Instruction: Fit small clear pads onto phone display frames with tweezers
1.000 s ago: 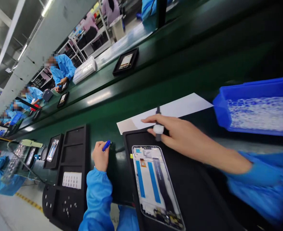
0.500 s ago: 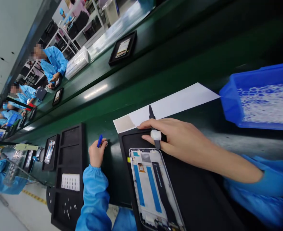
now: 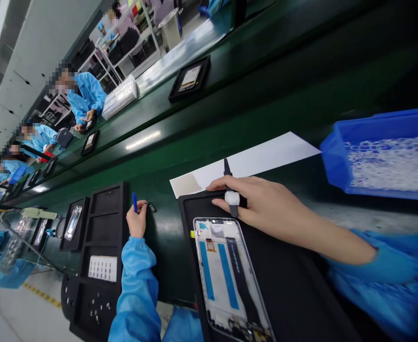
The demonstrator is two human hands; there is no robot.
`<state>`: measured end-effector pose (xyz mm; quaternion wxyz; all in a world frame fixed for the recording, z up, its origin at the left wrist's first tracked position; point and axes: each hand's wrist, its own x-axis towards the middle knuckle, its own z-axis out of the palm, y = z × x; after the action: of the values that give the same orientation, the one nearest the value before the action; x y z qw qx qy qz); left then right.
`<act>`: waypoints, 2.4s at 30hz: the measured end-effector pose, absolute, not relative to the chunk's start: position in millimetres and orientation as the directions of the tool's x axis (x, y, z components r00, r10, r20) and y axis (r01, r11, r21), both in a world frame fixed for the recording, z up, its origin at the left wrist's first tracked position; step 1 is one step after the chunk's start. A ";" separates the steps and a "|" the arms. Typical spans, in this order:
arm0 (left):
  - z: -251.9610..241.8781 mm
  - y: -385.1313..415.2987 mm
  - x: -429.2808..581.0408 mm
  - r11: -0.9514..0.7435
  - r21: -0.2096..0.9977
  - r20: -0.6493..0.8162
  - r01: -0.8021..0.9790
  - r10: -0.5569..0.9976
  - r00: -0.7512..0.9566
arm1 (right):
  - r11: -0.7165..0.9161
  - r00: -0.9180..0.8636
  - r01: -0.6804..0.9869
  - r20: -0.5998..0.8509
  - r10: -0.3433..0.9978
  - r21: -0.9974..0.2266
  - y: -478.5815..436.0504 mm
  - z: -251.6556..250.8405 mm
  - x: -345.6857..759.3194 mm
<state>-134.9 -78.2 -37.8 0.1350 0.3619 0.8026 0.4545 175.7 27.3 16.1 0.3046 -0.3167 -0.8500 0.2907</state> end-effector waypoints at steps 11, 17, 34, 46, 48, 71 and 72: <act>-38.5 -83.0 -94.3 0.300 0.869 -0.055 0.394 0.849 -0.525 | 0.661 -0.608 0.357 0.373 0.701 -0.660 28.0 18.8 174.5; -17.6 -88.0 -82.7 0.256 0.887 -0.007 0.384 0.839 -0.544 | 0.655 -0.526 0.335 0.442 0.726 -0.677 21.3 29.7 175.1; 34.5 -83.8 4.7 -0.504 0.037 0.837 0.863 0.488 0.249 | -0.197 -0.578 -0.255 -0.014 0.816 -0.947 -22.5 48.9 175.8; 41.8 -83.0 27.3 -0.337 0.821 0.553 0.461 0.670 -0.495 | 0.528 -0.408 0.003 0.481 0.776 -0.849 -29.6 38.4 185.7; 37.5 -82.5 28.6 -0.298 0.832 0.520 0.468 0.714 -0.469 | 0.561 -0.424 0.011 0.504 0.753 -0.828 -32.1 39.2 185.2; 52.5 -97.8 18.3 -0.139 0.987 0.102 -0.083 0.931 -0.351 | 0.311 -0.411 -0.172 0.355 0.840 -0.935 -26.0 45.1 192.0; 52.0 -97.2 18.6 -0.132 0.986 0.085 -0.098 0.920 -0.383 | 0.249 -0.432 -0.219 0.322 0.842 -0.943 -25.9 45.4 191.9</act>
<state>18.6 -97.2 52.0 0.3955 0.3900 0.5267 0.6434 191.9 -25.9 45.4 0.4726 -0.2459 -0.6333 0.5613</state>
